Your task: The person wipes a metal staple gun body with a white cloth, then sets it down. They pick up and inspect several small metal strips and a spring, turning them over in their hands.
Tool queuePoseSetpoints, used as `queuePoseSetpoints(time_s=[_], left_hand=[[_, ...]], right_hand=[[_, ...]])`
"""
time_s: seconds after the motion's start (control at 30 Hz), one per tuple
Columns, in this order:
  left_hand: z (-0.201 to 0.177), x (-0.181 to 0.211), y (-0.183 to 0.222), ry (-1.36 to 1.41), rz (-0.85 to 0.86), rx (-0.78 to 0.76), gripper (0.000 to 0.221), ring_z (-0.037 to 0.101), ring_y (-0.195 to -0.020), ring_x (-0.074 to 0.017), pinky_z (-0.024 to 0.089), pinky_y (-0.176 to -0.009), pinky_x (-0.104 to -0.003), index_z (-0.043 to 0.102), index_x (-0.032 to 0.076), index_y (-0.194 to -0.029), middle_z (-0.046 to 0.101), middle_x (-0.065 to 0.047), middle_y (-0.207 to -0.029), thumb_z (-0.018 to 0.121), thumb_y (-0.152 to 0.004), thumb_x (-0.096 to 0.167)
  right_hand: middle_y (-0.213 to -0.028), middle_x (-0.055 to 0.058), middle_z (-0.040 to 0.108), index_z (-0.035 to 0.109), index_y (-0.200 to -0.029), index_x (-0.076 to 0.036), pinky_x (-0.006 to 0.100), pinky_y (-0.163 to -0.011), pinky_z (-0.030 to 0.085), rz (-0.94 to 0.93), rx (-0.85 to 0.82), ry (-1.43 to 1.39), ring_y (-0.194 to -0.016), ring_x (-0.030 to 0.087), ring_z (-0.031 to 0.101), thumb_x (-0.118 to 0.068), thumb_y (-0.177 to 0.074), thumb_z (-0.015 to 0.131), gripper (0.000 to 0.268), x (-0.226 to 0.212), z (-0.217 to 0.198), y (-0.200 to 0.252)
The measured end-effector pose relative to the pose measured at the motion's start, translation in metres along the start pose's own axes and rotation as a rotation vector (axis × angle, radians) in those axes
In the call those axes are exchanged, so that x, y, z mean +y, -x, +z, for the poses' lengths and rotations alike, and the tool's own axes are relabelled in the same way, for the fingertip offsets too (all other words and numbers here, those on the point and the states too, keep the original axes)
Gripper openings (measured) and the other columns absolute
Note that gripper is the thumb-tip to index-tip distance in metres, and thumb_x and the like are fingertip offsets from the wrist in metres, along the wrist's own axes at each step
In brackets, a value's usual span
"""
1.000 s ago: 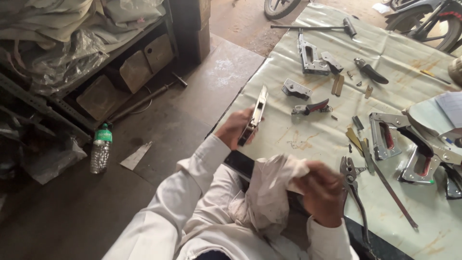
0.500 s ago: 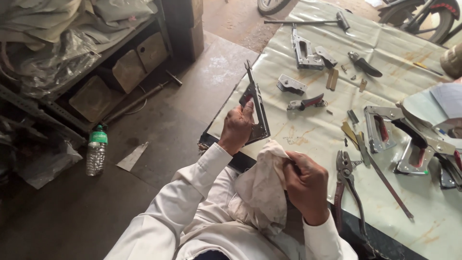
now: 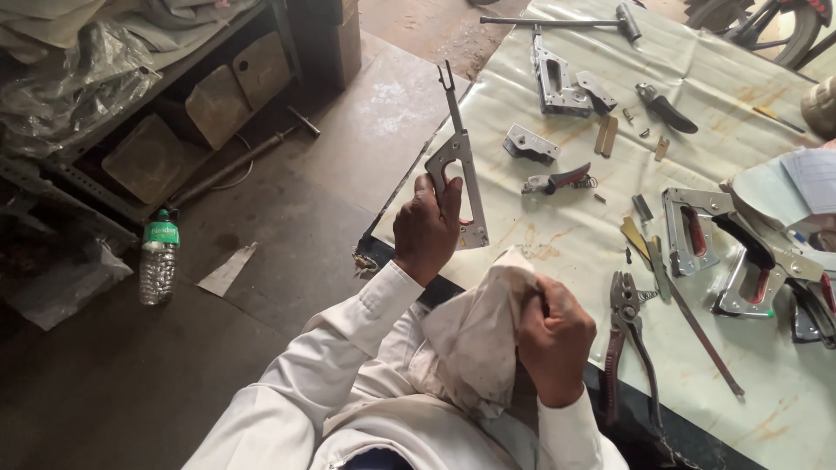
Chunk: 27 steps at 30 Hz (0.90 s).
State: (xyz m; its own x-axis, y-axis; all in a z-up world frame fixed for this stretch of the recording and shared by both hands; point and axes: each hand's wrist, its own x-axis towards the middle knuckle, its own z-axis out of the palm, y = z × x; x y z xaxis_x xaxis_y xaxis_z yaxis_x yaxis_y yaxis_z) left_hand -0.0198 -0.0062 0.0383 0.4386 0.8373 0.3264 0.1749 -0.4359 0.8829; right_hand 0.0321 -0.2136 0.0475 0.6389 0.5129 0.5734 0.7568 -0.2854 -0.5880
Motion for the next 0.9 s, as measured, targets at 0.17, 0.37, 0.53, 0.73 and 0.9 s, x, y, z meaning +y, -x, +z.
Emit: queuePoseSetpoints(time_s=[0.17, 0.37, 0.53, 0.73, 0.9], left_hand=[[0.007, 0.0, 0.004, -0.036, 0.084, 0.056, 0.035, 0.072, -0.069, -0.0382, 0.054, -0.06, -0.05, 0.052, 0.004, -0.106, 0.072, -0.012, -0.067, 0.056, -0.104, 0.039], [0.004, 0.007, 0.009, -0.129, 0.149, 0.074, 0.036, 0.069, -0.063, -0.0402, 0.052, -0.054, -0.051, 0.051, 0.004, -0.108, 0.069, -0.012, -0.064, 0.061, -0.103, 0.038], [0.012, 0.006, 0.014, -0.146, 0.183, 0.025, 0.035, 0.069, -0.06, -0.0386, 0.051, -0.053, -0.051, 0.05, 0.005, -0.11, 0.07, -0.01, -0.063, 0.06, -0.104, 0.039], [0.02, -0.011, 0.006, -0.097, 0.091, 0.042, 0.037, 0.07, -0.065, -0.0406, 0.053, -0.058, -0.053, 0.052, 0.007, -0.109, 0.071, -0.012, -0.065, 0.062, -0.102, 0.041], [0.013, -0.023, 0.0, -0.007, 0.046, 0.137, 0.04, 0.072, -0.075, -0.0404, 0.054, -0.062, -0.05, 0.056, 0.004, -0.105, 0.074, -0.018, -0.079, 0.062, -0.101, 0.043]], right_hand=[[-0.097, 0.016, 0.073, 0.071, -0.112, -0.003, 0.037, -0.073, 0.057, -0.02, -0.068, -0.071, -0.081, 0.032, 0.074, 0.001, -0.089, 0.061, 0.024, -0.023, 0.0, -0.004], [-0.096, 0.014, 0.073, 0.073, -0.109, -0.005, 0.04, -0.071, 0.056, -0.015, -0.082, 0.037, -0.08, 0.033, 0.072, -0.002, -0.089, 0.063, 0.022, -0.025, 0.011, -0.007], [-0.094, 0.013, 0.071, 0.071, -0.104, -0.007, 0.041, -0.073, 0.057, -0.177, -0.063, 0.058, -0.081, 0.033, 0.071, -0.005, -0.089, 0.064, 0.017, -0.015, 0.018, -0.003], [-0.087, 0.016, 0.069, 0.072, -0.107, -0.004, 0.044, -0.064, 0.052, -0.1, 0.057, 0.252, -0.072, 0.035, 0.067, -0.005, -0.096, 0.067, 0.012, 0.05, 0.007, -0.02], [-0.099, 0.018, 0.073, 0.066, -0.128, 0.0, 0.041, -0.077, 0.059, -0.062, 0.297, 0.171, -0.085, 0.031, 0.075, -0.003, -0.098, 0.063, 0.03, 0.05, -0.038, -0.068]])
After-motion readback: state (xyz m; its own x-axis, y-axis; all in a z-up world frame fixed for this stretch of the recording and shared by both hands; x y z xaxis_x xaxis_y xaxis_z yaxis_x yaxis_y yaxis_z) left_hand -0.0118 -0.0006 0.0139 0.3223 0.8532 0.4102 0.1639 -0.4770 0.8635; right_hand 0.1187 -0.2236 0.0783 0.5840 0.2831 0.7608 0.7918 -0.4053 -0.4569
